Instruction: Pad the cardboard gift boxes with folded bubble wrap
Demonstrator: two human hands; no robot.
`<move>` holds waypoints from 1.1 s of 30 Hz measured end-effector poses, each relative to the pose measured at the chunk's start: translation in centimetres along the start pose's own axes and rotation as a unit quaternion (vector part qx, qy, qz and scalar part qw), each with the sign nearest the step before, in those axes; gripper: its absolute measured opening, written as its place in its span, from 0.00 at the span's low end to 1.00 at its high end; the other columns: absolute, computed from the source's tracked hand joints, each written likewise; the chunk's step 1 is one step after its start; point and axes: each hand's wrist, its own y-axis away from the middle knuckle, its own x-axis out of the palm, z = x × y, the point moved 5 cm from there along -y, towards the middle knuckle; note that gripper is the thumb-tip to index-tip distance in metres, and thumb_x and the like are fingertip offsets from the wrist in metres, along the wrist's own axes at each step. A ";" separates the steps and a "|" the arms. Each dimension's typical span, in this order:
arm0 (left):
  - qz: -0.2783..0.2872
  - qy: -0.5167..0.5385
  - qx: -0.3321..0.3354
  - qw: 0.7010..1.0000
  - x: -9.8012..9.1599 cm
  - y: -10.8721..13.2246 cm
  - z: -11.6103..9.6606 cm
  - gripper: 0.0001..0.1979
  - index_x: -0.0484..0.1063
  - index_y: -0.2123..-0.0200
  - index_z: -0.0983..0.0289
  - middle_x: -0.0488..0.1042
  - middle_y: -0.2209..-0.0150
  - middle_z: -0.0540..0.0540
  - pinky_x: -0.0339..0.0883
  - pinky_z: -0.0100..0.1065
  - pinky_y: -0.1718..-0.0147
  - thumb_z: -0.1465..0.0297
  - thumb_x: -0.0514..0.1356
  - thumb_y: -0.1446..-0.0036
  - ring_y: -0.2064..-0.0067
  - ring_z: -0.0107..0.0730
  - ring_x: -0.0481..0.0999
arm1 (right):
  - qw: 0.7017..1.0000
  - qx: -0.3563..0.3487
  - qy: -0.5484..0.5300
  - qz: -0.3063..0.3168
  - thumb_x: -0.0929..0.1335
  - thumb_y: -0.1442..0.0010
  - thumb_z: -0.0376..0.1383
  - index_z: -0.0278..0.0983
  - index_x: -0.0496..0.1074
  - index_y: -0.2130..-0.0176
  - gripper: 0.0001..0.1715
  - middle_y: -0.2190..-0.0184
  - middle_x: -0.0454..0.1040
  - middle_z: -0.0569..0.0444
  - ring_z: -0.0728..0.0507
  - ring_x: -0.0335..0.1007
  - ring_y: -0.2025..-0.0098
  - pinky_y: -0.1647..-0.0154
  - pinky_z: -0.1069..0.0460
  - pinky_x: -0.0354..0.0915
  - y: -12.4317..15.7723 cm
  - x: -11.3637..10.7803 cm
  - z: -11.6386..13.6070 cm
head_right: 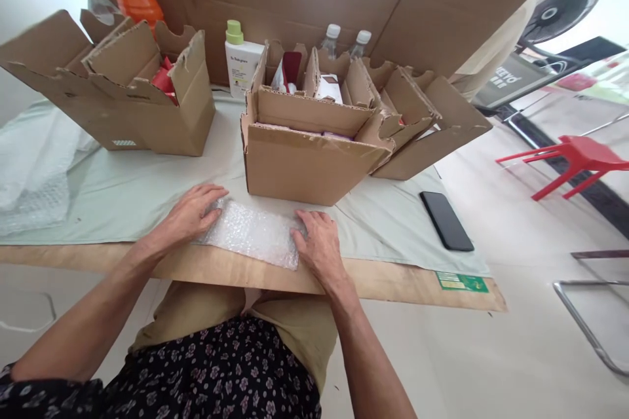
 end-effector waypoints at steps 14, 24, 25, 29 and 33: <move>0.069 0.193 -0.145 0.968 -3.6 0.3 -2.5 0.23 0.75 0.50 0.61 0.73 0.71 0.49 0.65 0.32 0.72 0.55 0.62 0.45 0.71 0.32 0.72 | 0.981 0.065 -0.165 -0.075 0.69 0.37 0.44 0.40 0.79 0.59 0.13 0.68 0.80 0.54 0.42 0.76 0.64 0.57 0.47 0.72 -0.6 -4.5 -0.8; -0.048 -0.050 -0.146 0.987 -3.6 2.2 -1.1 0.25 0.73 0.41 0.65 0.78 0.53 0.60 0.74 0.44 0.56 0.60 0.57 0.37 0.56 0.44 0.79 | 0.986 0.012 -0.074 -0.148 0.66 0.31 0.41 0.40 0.78 0.56 0.12 0.51 0.82 0.47 0.35 0.77 0.48 0.44 0.37 0.70 2.7 -3.9 -2.0; -0.081 -0.059 -0.106 0.989 -3.8 2.4 -1.9 0.21 0.74 0.43 0.65 0.78 0.51 0.61 0.74 0.45 0.54 0.62 0.56 0.35 0.53 0.46 0.79 | 0.988 -0.015 -0.067 -0.140 0.66 0.30 0.40 0.40 0.78 0.55 0.11 0.51 0.82 0.47 0.36 0.78 0.48 0.44 0.38 0.70 3.0 -4.0 -1.2; -0.114 -0.081 0.075 0.987 -2.4 3.1 -6.5 0.14 0.76 0.48 0.66 0.79 0.47 0.63 0.72 0.49 0.44 0.72 0.54 0.31 0.43 0.48 0.76 | 0.988 -0.112 -0.062 -0.083 0.67 0.30 0.35 0.39 0.77 0.53 0.09 0.49 0.81 0.47 0.37 0.78 0.48 0.46 0.40 0.72 2.2 -2.5 3.6; -0.009 -0.109 0.134 0.985 0.8 3.1 -8.3 0.16 0.75 0.46 0.68 0.76 0.40 0.67 0.70 0.55 0.39 0.78 0.54 0.33 0.36 0.54 0.72 | 0.985 -0.174 -0.020 -0.001 0.66 0.31 0.31 0.35 0.76 0.46 0.16 0.41 0.77 0.43 0.34 0.73 0.39 0.42 0.38 0.71 0.1 1.0 7.1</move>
